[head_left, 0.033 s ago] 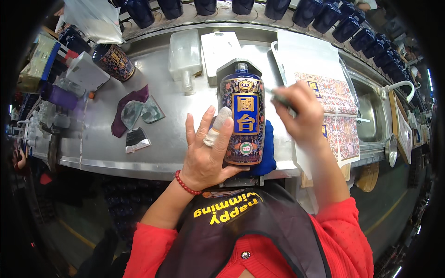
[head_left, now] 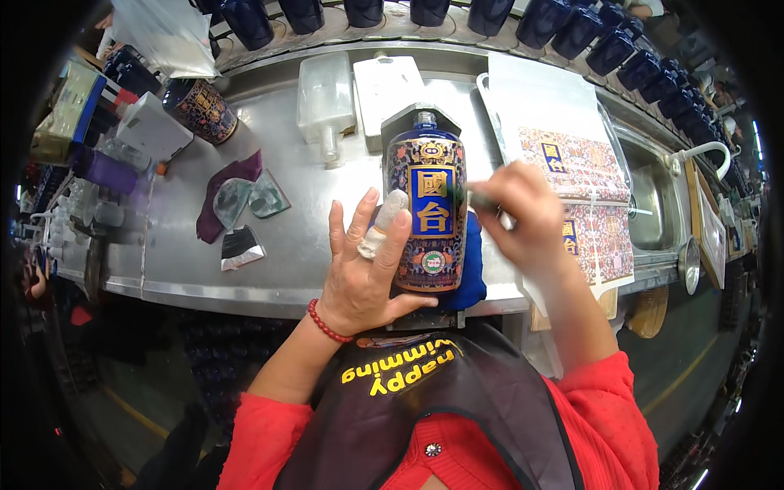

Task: The person wipes the exterior of a dark blue cylindrical container with a green cloth, rotating it to clean multiple sides. The person then places the container down and picks up another similar container to repeat the wiping process.

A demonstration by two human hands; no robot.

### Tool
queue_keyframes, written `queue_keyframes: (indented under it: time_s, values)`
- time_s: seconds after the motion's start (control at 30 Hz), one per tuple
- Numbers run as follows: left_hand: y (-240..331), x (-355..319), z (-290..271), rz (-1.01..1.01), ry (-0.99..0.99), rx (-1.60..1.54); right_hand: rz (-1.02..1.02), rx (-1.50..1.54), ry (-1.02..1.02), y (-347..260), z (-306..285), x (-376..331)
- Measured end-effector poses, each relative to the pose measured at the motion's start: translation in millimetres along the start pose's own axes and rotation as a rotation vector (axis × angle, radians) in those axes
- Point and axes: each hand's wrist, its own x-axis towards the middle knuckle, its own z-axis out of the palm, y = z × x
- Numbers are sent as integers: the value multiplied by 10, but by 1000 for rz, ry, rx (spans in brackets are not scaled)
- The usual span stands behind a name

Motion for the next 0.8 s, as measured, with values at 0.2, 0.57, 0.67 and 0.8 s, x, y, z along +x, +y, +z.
queue_keyframes:
  time_s: [0.2, 0.57, 0.67, 0.8]
  values:
    - [-318, 134, 40, -24, 24, -225, 67, 510, -267, 87, 6, -169]
    - [-476, 268, 138, -209, 37, -443, 106, 117, -249, -148, 93, 620]
    - [-453, 193, 201, -264, 89, -447, -130, 57, -315, -91, 135, 567]
    - [-250, 52, 203, -142, 158, -340, 168, 266, -55, -6, 136, 149]
